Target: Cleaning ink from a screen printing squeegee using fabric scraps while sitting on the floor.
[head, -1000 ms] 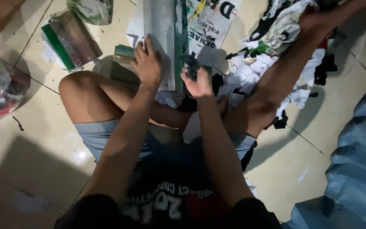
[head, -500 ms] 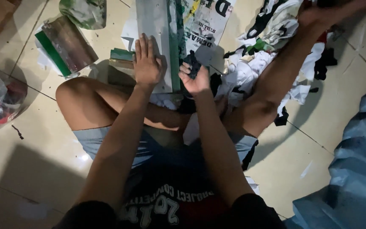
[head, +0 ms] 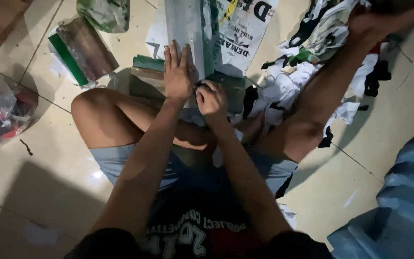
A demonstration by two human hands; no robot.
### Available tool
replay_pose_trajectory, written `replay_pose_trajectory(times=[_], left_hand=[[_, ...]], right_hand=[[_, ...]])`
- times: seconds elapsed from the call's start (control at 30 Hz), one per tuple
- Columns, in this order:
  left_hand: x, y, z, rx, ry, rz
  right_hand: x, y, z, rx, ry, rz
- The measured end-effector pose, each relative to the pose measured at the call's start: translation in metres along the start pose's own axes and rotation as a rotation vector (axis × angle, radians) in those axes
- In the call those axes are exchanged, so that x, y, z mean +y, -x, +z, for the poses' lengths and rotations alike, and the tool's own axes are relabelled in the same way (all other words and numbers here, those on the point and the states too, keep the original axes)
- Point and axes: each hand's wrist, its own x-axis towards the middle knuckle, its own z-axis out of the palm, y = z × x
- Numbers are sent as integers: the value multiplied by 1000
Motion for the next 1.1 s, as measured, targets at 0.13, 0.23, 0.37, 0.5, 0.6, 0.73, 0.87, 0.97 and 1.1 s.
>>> replay_pose_trajectory(times=[0.13, 0.23, 0.37, 0.5, 0.6, 0.73, 0.87, 0.97, 1.1], left_hand=[[-5, 1, 3, 59, 44, 55], [-6, 2, 2, 52, 99, 51], [-5, 5, -5, 32, 148, 33], [-5, 3, 0, 67, 160, 33], [-5, 3, -2, 91, 57, 37], [2, 4, -4, 22, 76, -5], [15, -1, -26, -104, 93, -69], [7, 2, -16, -33, 103, -57], [0, 5, -4, -9, 38, 30]], right_hand=[[-19, 2, -11, 52, 86, -46], [1, 1, 6, 140, 99, -81], [24, -13, 30, 248, 203, 131], [25, -19, 14, 385, 254, -286], [14, -51, 6, 18, 312, -30], [46, -122, 39, -7, 437, 32], [18, -138, 20, 6, 351, 92], [-3, -57, 15, -138, 512, 151], [-17, -28, -1, 204, 335, -32]])
